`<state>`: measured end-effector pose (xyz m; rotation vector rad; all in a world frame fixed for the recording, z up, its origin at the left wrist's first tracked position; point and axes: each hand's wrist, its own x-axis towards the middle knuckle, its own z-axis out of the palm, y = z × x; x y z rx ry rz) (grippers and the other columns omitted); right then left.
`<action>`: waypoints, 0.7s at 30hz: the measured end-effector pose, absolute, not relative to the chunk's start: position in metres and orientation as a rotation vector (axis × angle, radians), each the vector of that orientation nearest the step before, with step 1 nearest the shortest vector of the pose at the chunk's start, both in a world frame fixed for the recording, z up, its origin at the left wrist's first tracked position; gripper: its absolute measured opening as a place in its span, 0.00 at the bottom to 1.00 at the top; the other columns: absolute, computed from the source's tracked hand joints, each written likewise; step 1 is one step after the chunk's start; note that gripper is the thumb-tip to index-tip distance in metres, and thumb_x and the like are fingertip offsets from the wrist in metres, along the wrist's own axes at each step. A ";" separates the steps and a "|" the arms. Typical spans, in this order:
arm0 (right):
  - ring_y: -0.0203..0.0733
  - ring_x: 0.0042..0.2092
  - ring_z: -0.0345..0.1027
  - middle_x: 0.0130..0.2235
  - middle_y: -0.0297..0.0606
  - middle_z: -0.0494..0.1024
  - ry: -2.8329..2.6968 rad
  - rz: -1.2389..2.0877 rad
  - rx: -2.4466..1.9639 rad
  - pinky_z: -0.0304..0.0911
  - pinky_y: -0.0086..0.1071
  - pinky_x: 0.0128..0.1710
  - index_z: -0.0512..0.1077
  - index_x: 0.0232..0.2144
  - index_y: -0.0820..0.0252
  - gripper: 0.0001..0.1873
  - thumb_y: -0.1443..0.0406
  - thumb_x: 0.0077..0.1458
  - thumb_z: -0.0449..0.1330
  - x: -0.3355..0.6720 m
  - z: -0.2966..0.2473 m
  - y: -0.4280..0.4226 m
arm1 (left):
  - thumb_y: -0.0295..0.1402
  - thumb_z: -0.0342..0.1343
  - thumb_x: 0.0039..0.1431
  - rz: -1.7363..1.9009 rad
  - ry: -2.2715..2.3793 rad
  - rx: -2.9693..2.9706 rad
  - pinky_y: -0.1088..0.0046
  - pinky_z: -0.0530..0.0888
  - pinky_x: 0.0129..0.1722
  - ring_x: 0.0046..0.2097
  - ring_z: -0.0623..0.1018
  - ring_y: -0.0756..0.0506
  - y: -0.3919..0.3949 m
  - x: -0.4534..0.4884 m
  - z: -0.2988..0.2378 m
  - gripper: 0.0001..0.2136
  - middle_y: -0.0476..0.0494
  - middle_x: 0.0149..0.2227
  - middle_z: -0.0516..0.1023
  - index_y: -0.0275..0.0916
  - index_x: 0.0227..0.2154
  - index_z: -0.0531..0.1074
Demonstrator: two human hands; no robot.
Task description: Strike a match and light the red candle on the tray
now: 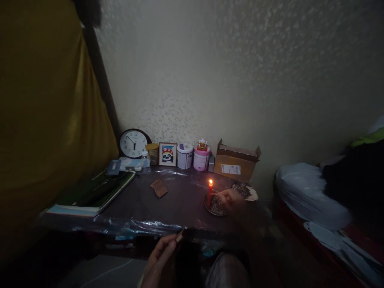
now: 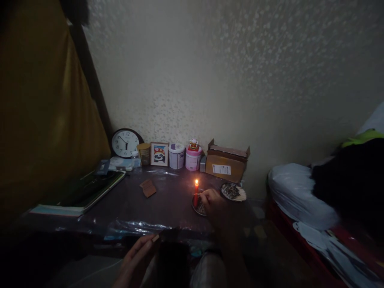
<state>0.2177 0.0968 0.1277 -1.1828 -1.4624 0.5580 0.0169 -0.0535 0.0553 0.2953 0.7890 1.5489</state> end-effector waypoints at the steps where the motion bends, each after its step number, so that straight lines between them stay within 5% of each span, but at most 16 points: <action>1: 0.35 0.26 0.66 0.23 0.31 0.73 -1.474 0.581 -1.171 0.62 0.30 0.28 0.70 0.21 0.58 0.14 0.56 0.51 0.63 0.218 0.127 0.096 | 0.35 0.70 0.44 1.540 0.786 0.300 0.68 0.76 0.45 0.44 0.83 0.39 -0.054 0.017 0.055 0.10 0.43 0.37 0.87 0.40 0.31 0.79; 5: 0.37 0.22 0.64 0.18 0.30 0.69 -1.432 0.721 -1.113 0.61 0.30 0.23 0.68 0.21 0.55 0.15 0.54 0.55 0.56 0.219 0.121 0.091 | 0.35 0.68 0.46 1.537 0.761 0.322 0.66 0.77 0.45 0.46 0.82 0.37 -0.056 0.018 0.056 0.09 0.42 0.38 0.87 0.40 0.31 0.79; 12: 0.36 0.24 0.64 0.19 0.30 0.71 -1.442 0.817 -1.067 0.61 0.28 0.26 0.72 0.19 0.57 0.13 0.56 0.45 0.66 0.216 0.110 0.083 | 0.39 0.70 0.42 1.538 0.844 0.254 0.56 0.76 0.49 0.46 0.82 0.32 -0.057 0.025 0.061 0.13 0.40 0.39 0.87 0.40 0.30 0.78; 18: 0.34 0.19 0.58 0.20 0.31 0.69 -1.411 0.924 -1.010 0.59 0.30 0.20 0.66 0.20 0.55 0.24 0.45 0.54 0.51 0.230 0.112 0.092 | 0.37 0.70 0.42 1.537 0.835 0.246 0.62 0.76 0.49 0.47 0.82 0.34 -0.056 0.027 0.060 0.11 0.43 0.37 0.87 0.41 0.30 0.79; 21: 0.35 0.21 0.61 0.20 0.31 0.70 -1.471 0.868 -1.048 0.60 0.29 0.22 0.69 0.18 0.55 0.19 0.49 0.49 0.61 0.233 0.106 0.093 | 0.38 0.68 0.45 1.502 0.846 0.285 0.64 0.77 0.46 0.47 0.82 0.35 -0.055 0.024 0.060 0.11 0.42 0.39 0.87 0.41 0.33 0.79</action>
